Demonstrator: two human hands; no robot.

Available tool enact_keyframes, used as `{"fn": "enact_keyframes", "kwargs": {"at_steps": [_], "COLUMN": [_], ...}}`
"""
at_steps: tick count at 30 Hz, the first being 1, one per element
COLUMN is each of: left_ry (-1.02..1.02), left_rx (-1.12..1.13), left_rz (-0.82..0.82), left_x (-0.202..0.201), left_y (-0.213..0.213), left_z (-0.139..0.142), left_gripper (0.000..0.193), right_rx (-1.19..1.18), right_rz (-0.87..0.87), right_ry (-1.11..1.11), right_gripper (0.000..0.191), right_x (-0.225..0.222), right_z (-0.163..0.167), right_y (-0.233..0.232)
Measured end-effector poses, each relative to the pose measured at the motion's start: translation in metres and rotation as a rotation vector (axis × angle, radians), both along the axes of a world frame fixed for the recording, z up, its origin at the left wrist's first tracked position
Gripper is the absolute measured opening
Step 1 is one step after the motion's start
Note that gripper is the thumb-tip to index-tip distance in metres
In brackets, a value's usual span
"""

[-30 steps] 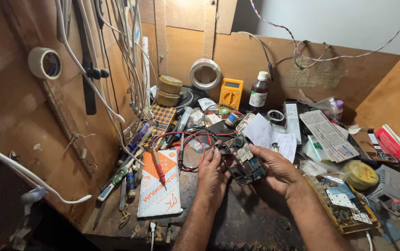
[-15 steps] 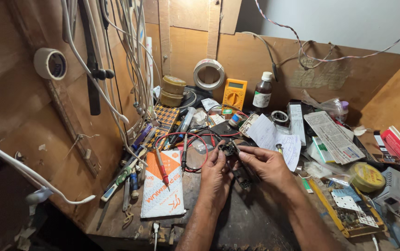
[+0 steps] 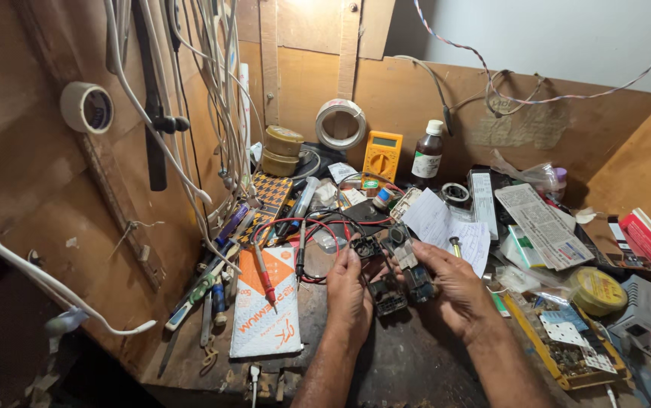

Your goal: The person uses a soldering iron to work on a small circuit board, then places the board into a black plastic housing and snaps the housing together. The person handles the circuit board, housing, and soldering iron throughout the clip.

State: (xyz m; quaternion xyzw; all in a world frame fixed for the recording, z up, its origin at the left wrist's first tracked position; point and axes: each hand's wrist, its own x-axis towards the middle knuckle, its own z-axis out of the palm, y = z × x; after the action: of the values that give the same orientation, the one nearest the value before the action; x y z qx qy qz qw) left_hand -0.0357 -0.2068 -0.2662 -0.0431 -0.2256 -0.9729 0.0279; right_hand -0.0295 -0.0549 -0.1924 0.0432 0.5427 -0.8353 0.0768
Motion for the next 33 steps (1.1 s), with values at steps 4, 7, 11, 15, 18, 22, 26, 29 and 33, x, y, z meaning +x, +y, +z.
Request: {"fn": "enact_keyframes", "kwargs": {"at_steps": [4,7,11,15,18,22,26,29,33], "left_ry": [0.001,0.066,-0.082,-0.094,-0.137,-0.205,-0.379,-0.214,-0.155], "left_rx": [-0.168,-0.166,-0.242,-0.359,-0.430,-0.452,-0.880,-1.112,-1.289], "left_rz": [0.084,0.062,0.203,0.313,0.356,0.474,0.671,0.935,1.017], "left_x": [0.003,0.009,0.011,0.017,0.026,0.032,0.028,0.025,0.035], "left_y": [0.002,0.005,0.017,0.029,0.033,0.034,0.018,0.000,-0.001], "left_z": [0.006,0.010,0.016,0.016,0.018,0.025,0.034,0.043,0.059], "left_gripper": [0.032,0.032,0.036,0.039,0.040,0.042,0.042,0.044,0.050], "right_rx": [-0.046,-0.066,-0.092,-0.022,0.076,0.310,0.624,0.787,0.788], "right_rz": [0.040,0.032,0.008,-0.025,-0.047,-0.094,-0.138,-0.145,-0.160], "right_ry": [-0.017,-0.018,-0.031,-0.027,0.000,0.119,0.286,0.259,0.297], "right_gripper": [0.033,0.032,0.031,0.032,0.033,0.035,0.034,0.035,0.035], "right_x": [-0.002,-0.001,0.005,0.015,0.023,0.033,0.046,0.051,0.051], "right_z": [-0.003,-0.002,0.000,0.001,-0.002,-0.011,-0.014,-0.010,-0.006], "right_y": [0.005,0.011,0.020,0.029,0.029,0.020,0.020,0.022,0.024]}}
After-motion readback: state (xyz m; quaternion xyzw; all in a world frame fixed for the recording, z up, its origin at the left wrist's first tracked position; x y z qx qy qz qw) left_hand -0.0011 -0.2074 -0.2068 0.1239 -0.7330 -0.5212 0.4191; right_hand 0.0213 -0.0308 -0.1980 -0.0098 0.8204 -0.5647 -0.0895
